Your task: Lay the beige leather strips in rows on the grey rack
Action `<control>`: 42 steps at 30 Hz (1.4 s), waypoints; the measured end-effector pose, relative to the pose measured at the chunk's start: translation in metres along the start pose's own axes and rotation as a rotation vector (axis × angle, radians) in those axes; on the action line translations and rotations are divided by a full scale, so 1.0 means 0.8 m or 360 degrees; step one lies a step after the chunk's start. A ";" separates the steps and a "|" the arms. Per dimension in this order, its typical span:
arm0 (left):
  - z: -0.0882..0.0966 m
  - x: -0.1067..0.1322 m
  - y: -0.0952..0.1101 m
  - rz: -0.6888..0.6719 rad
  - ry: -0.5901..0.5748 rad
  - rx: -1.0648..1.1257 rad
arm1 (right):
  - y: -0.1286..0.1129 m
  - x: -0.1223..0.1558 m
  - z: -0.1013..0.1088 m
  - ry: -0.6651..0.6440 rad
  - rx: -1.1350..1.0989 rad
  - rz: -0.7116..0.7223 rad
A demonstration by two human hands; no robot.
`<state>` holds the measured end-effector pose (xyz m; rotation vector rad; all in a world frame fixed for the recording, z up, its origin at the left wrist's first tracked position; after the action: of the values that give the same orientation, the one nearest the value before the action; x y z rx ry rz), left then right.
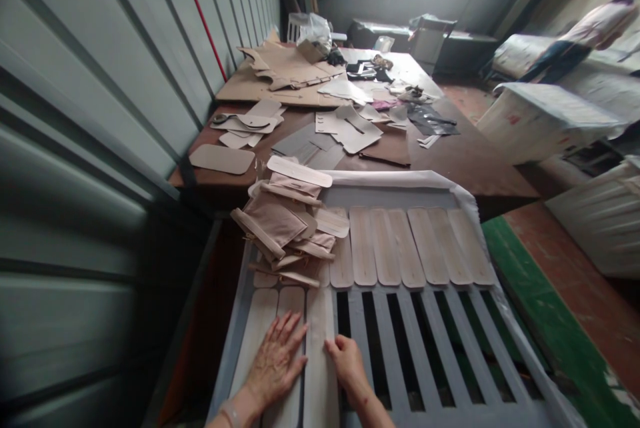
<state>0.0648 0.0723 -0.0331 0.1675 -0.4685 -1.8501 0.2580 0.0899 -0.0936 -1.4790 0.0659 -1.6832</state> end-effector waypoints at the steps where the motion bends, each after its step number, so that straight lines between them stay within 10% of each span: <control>1: 0.000 0.000 0.001 -0.0002 -0.0009 0.0004 | -0.003 0.002 0.001 0.0020 0.0071 0.0022; 11: 0.001 -0.005 0.007 -0.0016 -0.0072 -0.0023 | -0.034 0.053 0.010 0.0191 0.0878 -0.0056; 18: -0.008 -0.006 0.006 -0.0016 -0.0130 0.0018 | -0.007 0.099 0.001 -0.0004 0.0753 -0.0132; 42: -0.012 -0.006 0.005 -0.0034 0.0059 -0.0134 | 0.013 0.070 -0.006 -0.0015 0.0796 -0.0176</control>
<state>0.0731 0.0740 -0.0408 0.1500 -0.3641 -1.8809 0.2643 0.0464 -0.0575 -1.1258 -0.4202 -1.6263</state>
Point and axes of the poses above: each hand's wrist, its own x-axis away from the middle knuckle, its own z-axis out of the back of the hand, y = z × x, the point moved 7 cm from there along -x, towards the middle knuckle, and after that the axes turned 4 degrees about -y, right-handed, at the moved point
